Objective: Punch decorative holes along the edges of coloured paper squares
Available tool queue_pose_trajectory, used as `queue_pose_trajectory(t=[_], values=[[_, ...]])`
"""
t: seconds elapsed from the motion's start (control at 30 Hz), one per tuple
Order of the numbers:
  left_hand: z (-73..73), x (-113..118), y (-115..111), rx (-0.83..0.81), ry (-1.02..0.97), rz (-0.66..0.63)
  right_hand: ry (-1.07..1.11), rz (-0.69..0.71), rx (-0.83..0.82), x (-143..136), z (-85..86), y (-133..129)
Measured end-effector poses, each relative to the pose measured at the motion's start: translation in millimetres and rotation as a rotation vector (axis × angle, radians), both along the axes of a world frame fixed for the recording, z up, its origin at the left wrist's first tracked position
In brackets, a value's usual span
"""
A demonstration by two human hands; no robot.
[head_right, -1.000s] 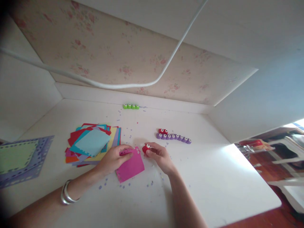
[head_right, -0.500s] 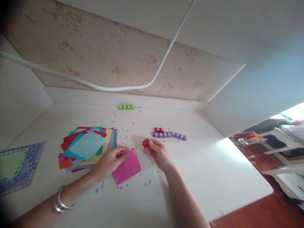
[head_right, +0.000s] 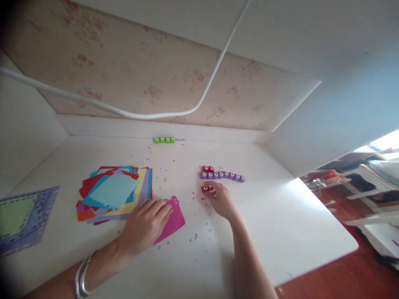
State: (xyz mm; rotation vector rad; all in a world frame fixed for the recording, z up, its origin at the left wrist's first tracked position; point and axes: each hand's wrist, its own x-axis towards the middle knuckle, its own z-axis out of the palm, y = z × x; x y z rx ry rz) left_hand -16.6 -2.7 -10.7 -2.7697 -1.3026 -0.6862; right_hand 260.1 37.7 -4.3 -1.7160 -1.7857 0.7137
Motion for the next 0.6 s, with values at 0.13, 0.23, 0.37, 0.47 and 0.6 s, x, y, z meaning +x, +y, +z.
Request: queue_pose_trajectory(t=[0.13,0.23,0.37,0.47,0.6], values=[[-2.0,8,-9,-0.021,0.003,0.017,-0.148,0.056,-0.001,5,0.8,-2],[-2.8,10,-10,-0.077,-0.004,0.002,-0.178,0.085,0.049,8,0.4,-3],[-3.7,9,-6,-0.134,-0.049,-0.010,-0.196,0.115,0.152,8,1.5,-5],[-6.3,8,-3,-0.141,-0.075,0.010,-0.183,0.039,0.257,-3,8.1,-7],[-9.3,6,-2,-0.152,-0.069,0.030,-0.090,0.037,0.274,-31,31.3,0]])
